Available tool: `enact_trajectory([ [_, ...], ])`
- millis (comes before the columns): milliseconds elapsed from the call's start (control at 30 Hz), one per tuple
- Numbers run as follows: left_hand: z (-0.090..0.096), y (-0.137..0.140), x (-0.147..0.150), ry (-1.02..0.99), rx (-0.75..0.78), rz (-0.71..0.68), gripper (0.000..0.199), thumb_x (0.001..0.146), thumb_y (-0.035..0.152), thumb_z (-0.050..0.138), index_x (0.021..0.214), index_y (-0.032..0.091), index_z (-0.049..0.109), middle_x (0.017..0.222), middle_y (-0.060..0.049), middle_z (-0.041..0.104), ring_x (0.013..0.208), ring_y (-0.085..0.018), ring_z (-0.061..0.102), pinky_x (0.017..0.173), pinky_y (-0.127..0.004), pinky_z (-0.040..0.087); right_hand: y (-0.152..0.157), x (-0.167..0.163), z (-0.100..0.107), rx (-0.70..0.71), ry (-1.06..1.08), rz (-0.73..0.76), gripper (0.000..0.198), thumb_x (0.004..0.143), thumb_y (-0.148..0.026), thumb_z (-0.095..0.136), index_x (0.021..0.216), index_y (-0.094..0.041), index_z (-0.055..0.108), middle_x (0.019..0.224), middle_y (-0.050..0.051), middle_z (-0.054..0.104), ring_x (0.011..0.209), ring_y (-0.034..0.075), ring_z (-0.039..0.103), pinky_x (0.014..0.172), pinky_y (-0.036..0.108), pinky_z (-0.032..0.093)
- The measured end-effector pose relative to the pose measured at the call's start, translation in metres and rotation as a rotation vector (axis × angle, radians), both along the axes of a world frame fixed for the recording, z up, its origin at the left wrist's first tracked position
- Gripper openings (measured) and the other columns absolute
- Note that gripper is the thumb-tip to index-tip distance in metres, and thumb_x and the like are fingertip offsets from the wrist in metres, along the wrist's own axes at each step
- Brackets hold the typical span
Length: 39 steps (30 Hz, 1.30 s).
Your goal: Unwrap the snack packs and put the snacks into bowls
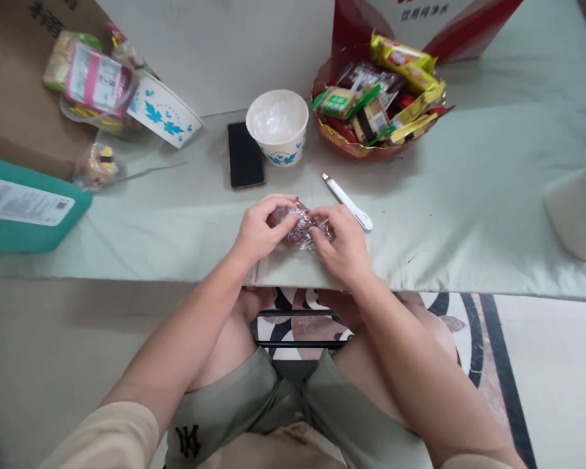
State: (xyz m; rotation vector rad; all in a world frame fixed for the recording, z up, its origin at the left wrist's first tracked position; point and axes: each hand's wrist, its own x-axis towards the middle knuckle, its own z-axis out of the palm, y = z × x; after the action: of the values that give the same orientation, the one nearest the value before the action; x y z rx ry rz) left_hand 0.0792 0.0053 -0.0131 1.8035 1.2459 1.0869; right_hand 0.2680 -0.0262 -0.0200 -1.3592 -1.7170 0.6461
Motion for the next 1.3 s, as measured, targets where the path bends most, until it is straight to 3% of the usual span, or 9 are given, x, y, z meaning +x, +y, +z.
enact_trajectory([
  [133,-0.001,0.014,0.007,-0.219,-0.102,0.172,0.017,0.091,0.032,0.063,0.080,0.020,0.067,0.093,-0.006,0.075,0.086,-0.016,0.069,0.076,-0.027,0.055,0.006,0.008,0.010,-0.005,0.041,-0.087,0.015,0.086,-0.018,0.056,0.083,-0.022,0.070,0.083,0.003,0.066,0.072,0.016,0.058,0.069,0.031,0.048],
  [300,0.003,0.032,0.001,-0.680,-0.327,0.515,0.015,0.083,0.019,0.059,0.069,0.021,0.053,0.062,0.004,0.052,0.051,-0.009,0.049,0.047,-0.019,0.038,0.017,0.027,0.015,0.026,0.009,-0.242,0.015,0.084,-0.020,0.056,0.084,-0.022,0.071,0.087,0.005,0.067,0.071,0.016,0.057,0.068,0.032,0.047],
  [433,0.007,0.030,-0.011,-0.554,-0.420,0.583,0.012,0.077,0.017,0.056,0.066,0.021,0.052,0.056,0.005,0.045,0.043,-0.008,0.035,0.038,-0.021,0.023,0.023,0.048,0.011,0.008,-0.105,-0.355,0.026,0.081,-0.016,0.052,0.097,-0.022,0.072,0.094,0.008,0.068,0.075,0.019,0.060,0.071,0.037,0.050],
  [600,0.007,0.020,-0.020,-0.087,-0.175,0.299,0.015,0.077,0.026,0.064,0.091,0.021,0.067,0.082,-0.001,0.068,0.069,-0.013,0.059,0.064,-0.025,0.048,0.021,0.044,0.015,0.132,-0.279,-0.163,0.045,0.073,-0.013,0.052,0.114,-0.022,0.068,0.120,0.013,0.070,0.116,0.031,0.063,0.093,0.048,0.049],
  [733,0.006,0.019,-0.021,0.222,-0.005,0.016,0.012,0.079,0.032,0.067,0.081,0.020,0.068,0.100,-0.006,0.073,0.094,-0.020,0.067,0.090,-0.036,0.054,0.020,0.035,0.018,0.082,-0.367,-0.087,0.028,0.082,-0.021,0.057,0.106,-0.024,0.070,0.094,0.008,0.073,0.102,0.030,0.065,0.095,0.049,0.043],
  [833,0.009,0.020,-0.024,0.273,0.150,0.087,0.012,0.085,0.029,0.061,0.079,0.021,0.067,0.107,-0.007,0.073,0.100,-0.021,0.068,0.095,-0.041,0.055,0.021,0.038,0.020,0.146,-0.354,-0.194,0.013,0.087,-0.022,0.055,0.087,-0.024,0.068,0.074,0.004,0.064,0.084,0.025,0.063,0.086,0.043,0.044],
  [1000,0.019,0.013,-0.028,0.316,0.396,0.121,0.006,0.082,0.026,0.061,0.076,0.024,0.063,0.100,-0.004,0.073,0.113,-0.026,0.064,0.105,-0.049,0.050,0.015,0.037,0.023,0.232,-0.289,0.019,0.023,0.086,-0.035,0.062,0.105,-0.022,0.066,0.107,0.011,0.071,0.105,0.029,0.065,0.093,0.044,0.047],
  [1100,0.023,0.004,-0.030,0.347,0.370,0.108,0.008,0.079,0.025,0.062,0.071,0.025,0.060,0.092,-0.003,0.073,0.113,-0.029,0.064,0.105,-0.051,0.049,0.008,0.030,0.024,0.138,-0.340,0.153,0.017,0.090,-0.035,0.062,0.101,-0.025,0.068,0.104,0.008,0.072,0.106,0.028,0.065,0.097,0.046,0.044],
  [1300,0.024,-0.012,-0.042,0.344,0.267,0.185,0.020,0.078,0.031,0.068,0.063,0.025,0.055,0.062,-0.002,0.059,0.090,-0.027,0.065,0.100,-0.049,0.043,-0.002,0.028,0.035,0.126,-0.275,0.060,0.008,0.091,-0.029,0.059,0.085,-0.028,0.064,0.097,0.007,0.072,0.104,0.029,0.067,0.094,0.048,0.047],
])
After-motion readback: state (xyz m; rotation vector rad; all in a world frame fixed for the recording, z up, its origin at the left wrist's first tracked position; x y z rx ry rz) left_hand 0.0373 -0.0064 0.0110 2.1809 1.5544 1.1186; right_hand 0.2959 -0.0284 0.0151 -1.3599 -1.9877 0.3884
